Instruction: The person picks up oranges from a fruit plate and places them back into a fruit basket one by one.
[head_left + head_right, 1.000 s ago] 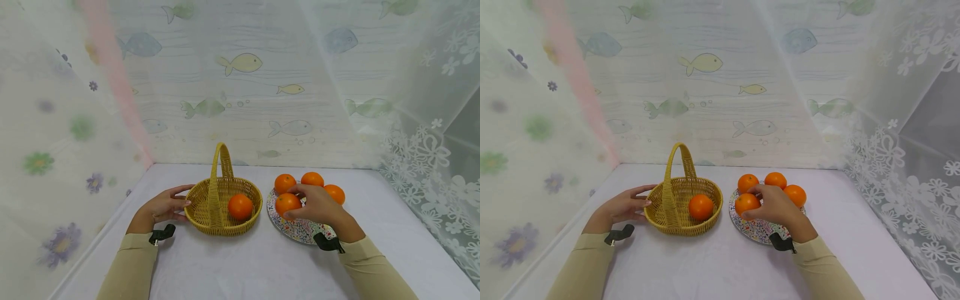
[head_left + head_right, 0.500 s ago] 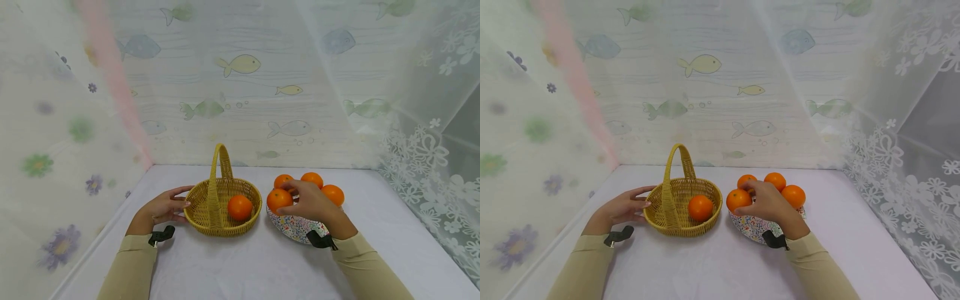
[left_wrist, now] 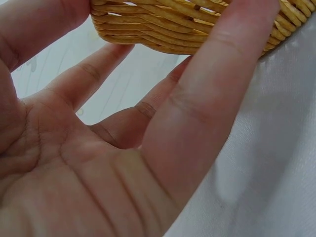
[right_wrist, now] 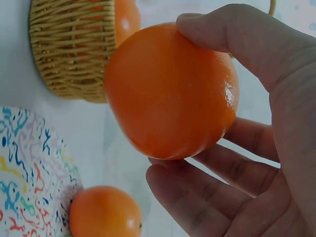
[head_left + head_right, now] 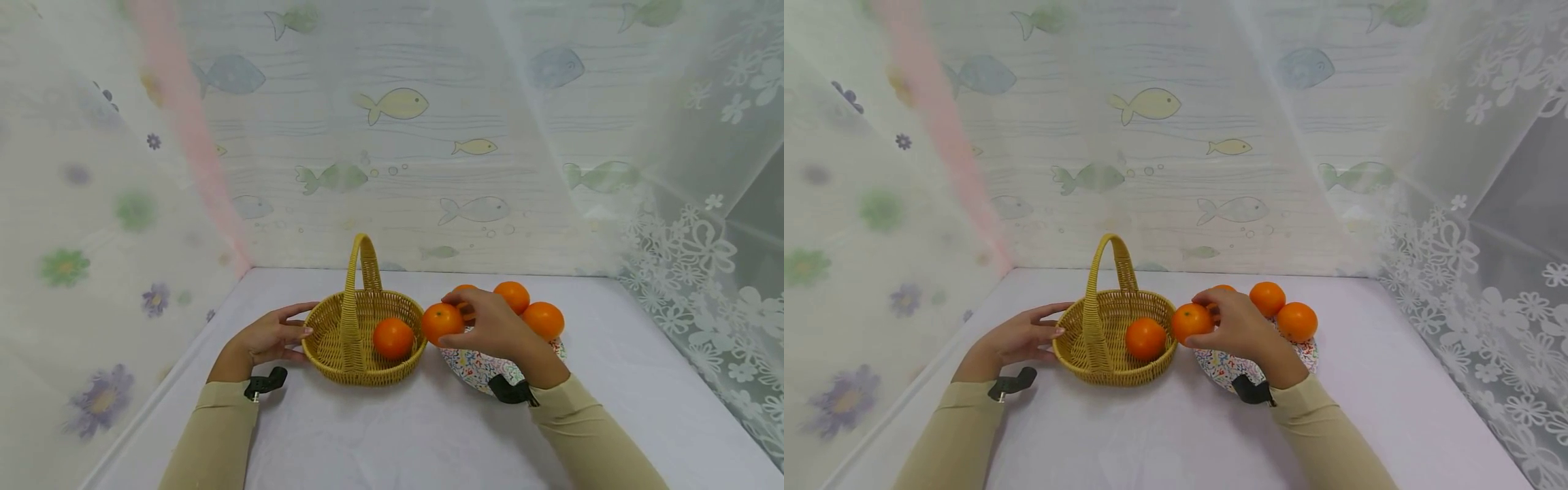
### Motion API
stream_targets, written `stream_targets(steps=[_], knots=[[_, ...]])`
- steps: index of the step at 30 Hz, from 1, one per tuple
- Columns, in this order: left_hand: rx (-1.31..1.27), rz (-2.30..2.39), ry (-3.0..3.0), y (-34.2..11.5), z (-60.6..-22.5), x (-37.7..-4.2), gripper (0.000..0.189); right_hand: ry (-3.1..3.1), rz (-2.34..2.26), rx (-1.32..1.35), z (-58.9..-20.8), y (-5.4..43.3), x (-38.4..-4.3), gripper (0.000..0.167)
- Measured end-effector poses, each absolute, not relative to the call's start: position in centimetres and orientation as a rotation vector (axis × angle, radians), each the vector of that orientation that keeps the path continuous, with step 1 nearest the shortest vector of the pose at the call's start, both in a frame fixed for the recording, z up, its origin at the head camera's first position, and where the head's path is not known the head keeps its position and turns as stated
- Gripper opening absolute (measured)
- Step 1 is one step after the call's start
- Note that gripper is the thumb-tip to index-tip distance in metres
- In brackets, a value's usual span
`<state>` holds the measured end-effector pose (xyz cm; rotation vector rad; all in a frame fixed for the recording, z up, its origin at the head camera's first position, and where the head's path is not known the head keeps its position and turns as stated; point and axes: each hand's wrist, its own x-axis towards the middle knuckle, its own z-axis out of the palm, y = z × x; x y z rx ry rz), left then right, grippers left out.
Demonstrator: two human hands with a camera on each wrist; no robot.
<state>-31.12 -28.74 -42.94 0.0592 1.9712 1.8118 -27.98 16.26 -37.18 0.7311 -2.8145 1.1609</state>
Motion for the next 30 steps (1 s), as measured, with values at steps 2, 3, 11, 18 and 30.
stream_targets(steps=[2, 3, 11, 18, 30], knots=[[0.063, 1.809, 1.975, -28.7, -42.9, -31.1, 0.073, -2.804, 1.147, 0.740, -37.1, 16.0, -28.0, 0.064], [0.063, 1.807, 1.979, -28.7, -42.9, -31.1, 0.073, -2.798, 1.140, 0.746, -37.0, 15.9, -28.0, 0.065], [0.033, 1.688, 2.151, -28.2, -42.1, -31.2, 0.066, -2.775, 1.155, 0.797, -37.1, 14.9, -28.1, 0.066], [-0.061, 1.438, 2.490, -26.9, -41.3, -31.3, 0.054, -2.773, 1.169, 0.824, -37.0, 14.0, -28.4, 0.062], [-0.040, 1.316, 2.694, -25.1, -40.0, -30.8, 0.045, -2.752, 1.014, 0.840, -37.3, 12.8, -28.6, 0.060]])
